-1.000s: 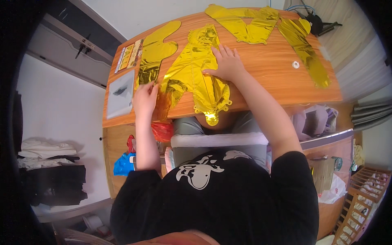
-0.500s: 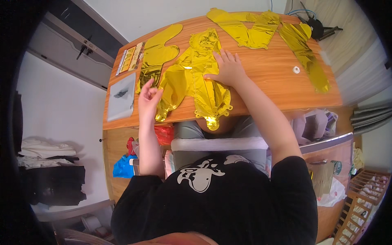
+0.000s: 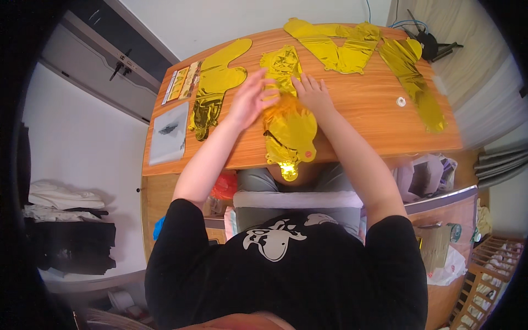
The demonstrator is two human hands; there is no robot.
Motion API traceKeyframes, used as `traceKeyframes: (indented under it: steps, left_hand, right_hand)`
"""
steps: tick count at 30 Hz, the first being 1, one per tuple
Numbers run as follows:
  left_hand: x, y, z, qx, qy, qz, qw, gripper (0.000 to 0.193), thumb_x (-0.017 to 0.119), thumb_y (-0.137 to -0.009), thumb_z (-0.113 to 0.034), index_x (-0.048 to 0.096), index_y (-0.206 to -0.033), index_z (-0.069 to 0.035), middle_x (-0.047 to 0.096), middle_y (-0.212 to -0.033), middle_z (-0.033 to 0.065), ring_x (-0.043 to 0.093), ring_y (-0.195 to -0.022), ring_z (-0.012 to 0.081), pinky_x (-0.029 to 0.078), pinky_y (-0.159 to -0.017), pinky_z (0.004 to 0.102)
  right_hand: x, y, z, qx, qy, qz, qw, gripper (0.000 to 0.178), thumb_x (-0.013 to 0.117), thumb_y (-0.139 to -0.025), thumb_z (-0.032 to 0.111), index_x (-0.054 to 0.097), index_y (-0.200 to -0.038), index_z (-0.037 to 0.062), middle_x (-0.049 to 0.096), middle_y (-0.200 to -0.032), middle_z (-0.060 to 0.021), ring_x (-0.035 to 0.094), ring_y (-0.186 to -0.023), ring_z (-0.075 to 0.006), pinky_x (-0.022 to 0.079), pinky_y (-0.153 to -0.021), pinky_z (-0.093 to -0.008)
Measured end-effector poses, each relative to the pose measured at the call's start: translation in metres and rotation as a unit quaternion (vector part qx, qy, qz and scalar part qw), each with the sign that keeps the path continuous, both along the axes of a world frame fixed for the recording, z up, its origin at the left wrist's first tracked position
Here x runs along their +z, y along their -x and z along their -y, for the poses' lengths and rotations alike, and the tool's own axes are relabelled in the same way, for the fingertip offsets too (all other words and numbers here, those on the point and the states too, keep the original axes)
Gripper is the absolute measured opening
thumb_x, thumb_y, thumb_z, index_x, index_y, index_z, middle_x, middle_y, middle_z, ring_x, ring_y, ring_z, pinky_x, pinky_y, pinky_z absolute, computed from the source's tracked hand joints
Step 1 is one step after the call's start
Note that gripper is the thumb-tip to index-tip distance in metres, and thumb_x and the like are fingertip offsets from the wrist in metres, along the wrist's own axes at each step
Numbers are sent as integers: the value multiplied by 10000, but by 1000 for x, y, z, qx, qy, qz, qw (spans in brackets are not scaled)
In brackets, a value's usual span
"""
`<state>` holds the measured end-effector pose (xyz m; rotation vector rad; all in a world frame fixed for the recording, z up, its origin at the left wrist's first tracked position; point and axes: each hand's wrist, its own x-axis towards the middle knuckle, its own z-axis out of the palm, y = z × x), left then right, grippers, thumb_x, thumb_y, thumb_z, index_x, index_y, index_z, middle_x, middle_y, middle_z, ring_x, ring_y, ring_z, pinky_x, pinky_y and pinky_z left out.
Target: Folding deflated foil balloons and placing them into plastic packaging sleeves with cardboard backings.
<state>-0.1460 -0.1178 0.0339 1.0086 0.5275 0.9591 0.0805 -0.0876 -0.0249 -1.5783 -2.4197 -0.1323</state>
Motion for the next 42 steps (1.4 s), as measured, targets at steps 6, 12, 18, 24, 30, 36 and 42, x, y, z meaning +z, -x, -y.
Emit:
traceKeyframes:
  steps: [6, 12, 18, 24, 30, 36, 42]
  left_hand:
    - [-14, 64, -21, 131, -397, -537, 733, 556, 605, -1037, -307, 467, -1518, -65, 585, -1424, 166, 573, -1307, 336, 439, -1128, 465]
    - [-13, 49, -25, 74, -508, -618, 595, 727, 579, -1021, -491, 394, -1582, -67, 388, -1633, 183, 308, -1538, 358, 206, -1272, 501]
    - [-13, 44, -34, -4, -478, -691, 542, 837, 516, -1016, -587, 282, -1630, -69, 302, -1688, 126, 239, -1566, 343, 169, -1281, 504]
    - [-5, 40, -37, -31, -462, -708, 533, 968, 556, -950, -684, 240, -1648, -92, 272, -1700, 122, 228, -1569, 348, 180, -1277, 495]
    - [-9, 38, -46, -35, -481, -674, 559, 1143, 583, -866, -792, 245, -1624, -5, 255, -1683, 211, 210, -1573, 364, 179, -1284, 476]
    - [-10, 33, -46, -42, -472, -674, 567, 1118, 579, -899, -755, 205, -1632, 2, 218, -1694, 222, 189, -1580, 362, 157, -1293, 474]
    - [-14, 38, -51, -23, -475, -610, 634, 928, 490, -1015, -630, 191, -1638, -11, 167, -1711, 220, 154, -1593, 347, 134, -1295, 482]
  right_hand:
    - [-3, 3, 2, 5, -41, -7, 999, 602, 452, -1045, 318, 319, -1609, 155, 385, -1630, -166, 364, -1513, -315, 292, -1210, -578]
    - [-4, 1, -3, 0, -30, -2, 1000, 597, 440, -1047, 288, 307, -1615, 164, 378, -1634, -164, 353, -1518, -315, 291, -1214, -571]
    - [-5, 2, -5, 4, -24, 39, 999, 625, 456, -1037, 281, 278, -1627, 175, 357, -1643, -157, 342, -1525, -309, 302, -1211, -570]
    - [3, -1, 2, 1, -3, 19, 1000, 649, 483, -1028, 310, 277, -1626, 166, 334, -1658, -166, 306, -1545, -320, 263, -1226, -576]
    - [7, 0, 5, 8, -6, 3, 1000, 664, 511, -1013, 300, 282, -1619, 155, 338, -1652, -170, 317, -1538, -325, 266, -1222, -581]
    - [1, -1, 1, 0, -18, 1, 1000, 664, 503, -1013, 334, 284, -1618, 168, 369, -1633, -157, 341, -1525, -315, 287, -1214, -570]
    - [-20, -8, -19, -18, -14, 51, 998, 633, 464, -1030, 325, 279, -1625, 211, 353, -1652, -117, 324, -1539, -276, 287, -1221, -557]
